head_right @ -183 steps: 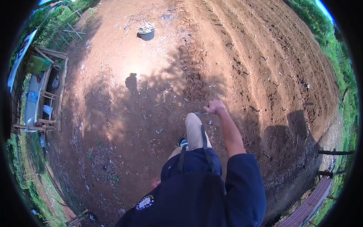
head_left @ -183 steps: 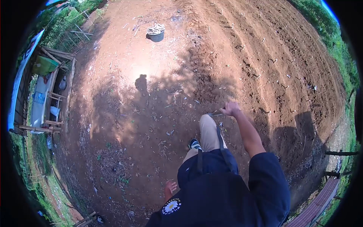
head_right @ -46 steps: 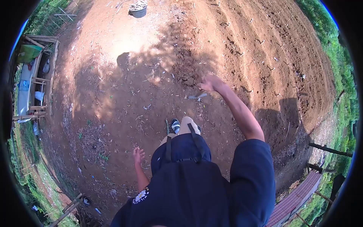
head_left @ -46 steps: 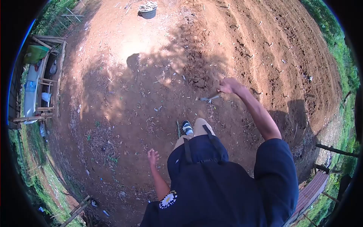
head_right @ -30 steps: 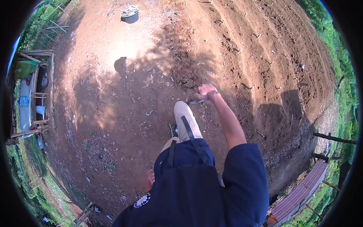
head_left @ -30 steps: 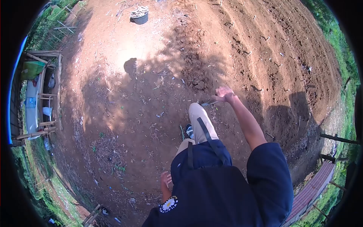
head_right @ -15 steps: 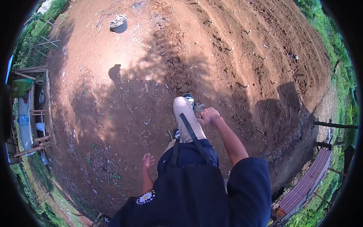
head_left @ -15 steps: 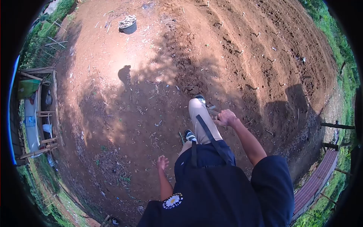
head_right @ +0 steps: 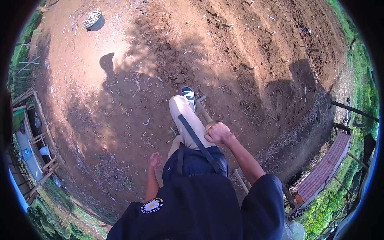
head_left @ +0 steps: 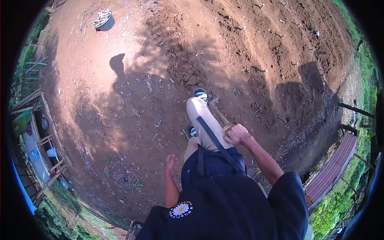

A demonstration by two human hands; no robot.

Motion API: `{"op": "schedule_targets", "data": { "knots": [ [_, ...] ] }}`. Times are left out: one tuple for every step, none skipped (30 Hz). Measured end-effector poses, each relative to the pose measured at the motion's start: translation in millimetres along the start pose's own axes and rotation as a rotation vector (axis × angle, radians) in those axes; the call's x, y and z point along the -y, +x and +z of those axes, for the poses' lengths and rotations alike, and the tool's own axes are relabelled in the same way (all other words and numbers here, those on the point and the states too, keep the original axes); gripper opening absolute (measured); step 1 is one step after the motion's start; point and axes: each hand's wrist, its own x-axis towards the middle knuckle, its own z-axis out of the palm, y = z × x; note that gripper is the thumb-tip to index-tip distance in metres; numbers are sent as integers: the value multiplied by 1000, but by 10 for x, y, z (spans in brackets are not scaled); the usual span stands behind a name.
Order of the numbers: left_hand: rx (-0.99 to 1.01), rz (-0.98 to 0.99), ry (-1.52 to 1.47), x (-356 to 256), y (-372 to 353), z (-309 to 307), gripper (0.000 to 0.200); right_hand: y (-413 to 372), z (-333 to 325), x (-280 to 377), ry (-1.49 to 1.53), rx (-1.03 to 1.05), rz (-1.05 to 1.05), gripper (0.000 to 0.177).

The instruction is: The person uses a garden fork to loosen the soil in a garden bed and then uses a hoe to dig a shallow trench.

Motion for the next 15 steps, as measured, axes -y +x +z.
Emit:
{"op": "schedule_targets", "data": {
  "knots": [
    [4, 4, -6, -133, 167, 25, 30, 60, -7, -102, 6, -7, 1, 46],
    [-17, 26, 33, -224, 323, 25, 31, 131, 50, -194, 9, 34, 17, 45],
    [-42, 50, 69, -296, 454, 48, 32, 222, 213, -301, 18, 103, 5, 43],
    [-47, 50, 63, -376, 533, 70, 32, 294, 524, -378, 32, 174, -10, 41],
    [-64, 196, 32, -514, 617, 96, 33, 292, 893, -439, 166, 179, 110, 38],
    [-84, 336, 6, -626, 625, 80, 34, 229, 1304, -436, 306, 189, 229, 35],
    [-99, 329, -9, -732, 501, 120, 34, 130, 1715, -398, 187, 253, 163, 34],
    [-124, 374, -26, -880, 296, 173, 35, 74, 1975, -395, 66, 309, 90, 32],
    [-154, 428, -34, -965, 159, 174, 36, 109, 2034, -438, 58, 301, 64, 32],
    [-177, 431, -26, -915, 76, 96, 36, 118, 2116, -381, 43, 276, 67, 32],
    [-135, 431, 11, -874, 6, 47, 36, 117, 2205, -318, 28, 249, 83, 32],
    [-86, 424, 45, -773, -69, 15, 36, 98, 2042, -270, 64, 280, 69, 37],
    [-88, 426, 43, -547, -41, -51, 36, 92, 2016, -280, 63, 278, 68, 37],
    [-111, 395, 41, -320, -27, -132, 35, 87, 1983, -284, 69, 288, 81, 40],
    [-137, 364, 44, -61, -23, -231, 35, 94, 1962, -258, 81, 295, 93, 44]
  ]
}}
